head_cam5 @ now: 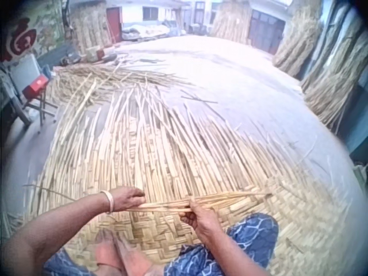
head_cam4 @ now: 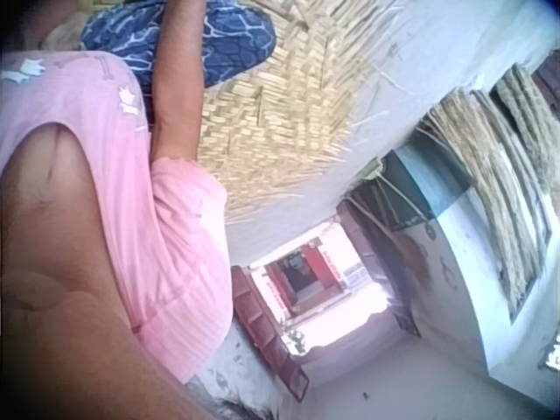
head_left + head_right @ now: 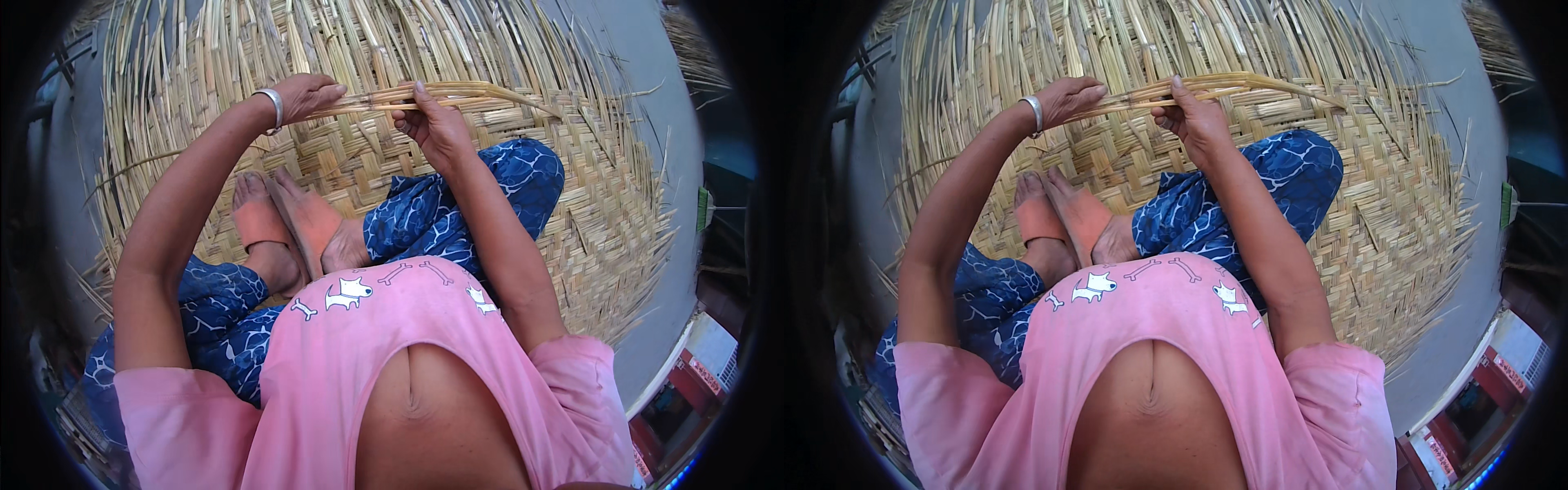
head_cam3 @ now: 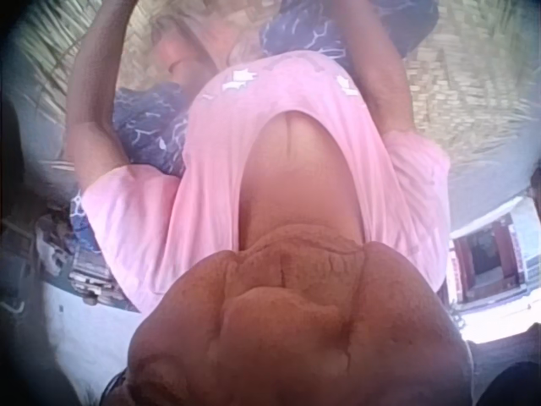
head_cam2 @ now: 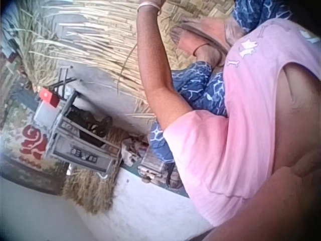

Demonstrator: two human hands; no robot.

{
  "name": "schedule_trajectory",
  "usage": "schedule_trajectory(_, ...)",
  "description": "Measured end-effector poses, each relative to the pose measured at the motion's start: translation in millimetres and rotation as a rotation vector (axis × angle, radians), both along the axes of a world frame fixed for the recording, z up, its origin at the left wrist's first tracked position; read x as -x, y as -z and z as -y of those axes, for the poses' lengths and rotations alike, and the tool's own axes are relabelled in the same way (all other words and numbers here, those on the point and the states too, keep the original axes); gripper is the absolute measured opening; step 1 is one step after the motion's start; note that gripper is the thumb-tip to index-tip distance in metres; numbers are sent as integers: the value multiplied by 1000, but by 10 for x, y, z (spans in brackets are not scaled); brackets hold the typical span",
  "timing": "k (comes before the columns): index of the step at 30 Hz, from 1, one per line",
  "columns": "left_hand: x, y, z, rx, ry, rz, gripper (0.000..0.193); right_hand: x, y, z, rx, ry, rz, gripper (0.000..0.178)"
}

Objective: The person weaves a large flat mat by hand, interlacing long dried palm strips in an over-and-under pattern. They repeatedly pick up new strips, thread them through the existing weave, and press the mat flat to tighten the structure.

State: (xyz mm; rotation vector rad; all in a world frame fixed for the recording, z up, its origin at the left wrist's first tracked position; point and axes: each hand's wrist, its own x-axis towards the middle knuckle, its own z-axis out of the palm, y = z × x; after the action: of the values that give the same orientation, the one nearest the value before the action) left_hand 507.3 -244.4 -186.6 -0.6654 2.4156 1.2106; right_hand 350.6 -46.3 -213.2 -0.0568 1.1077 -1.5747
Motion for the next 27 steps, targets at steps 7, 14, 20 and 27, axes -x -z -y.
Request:
schedule_trajectory(7, 309, -160, -291, -299, -126, 155, 27, 30, 67, -44, -39, -118, 108, 34)
schedule_trajectory(14, -439, 189, 361, 611, -160, -97, 19, 383, 46, 165, -205, -404, -331, 37)
schedule_trajectory(20, -531, 287, 694, -45, -1331, -403, 20, 1081, 399, 479, -375, -407, -1326, 40)
schedule_trajectory(27, 33, 349, 148, -506, -1345, -427, 29, 1139, 518, 606, -449, -506, -1460, 44)
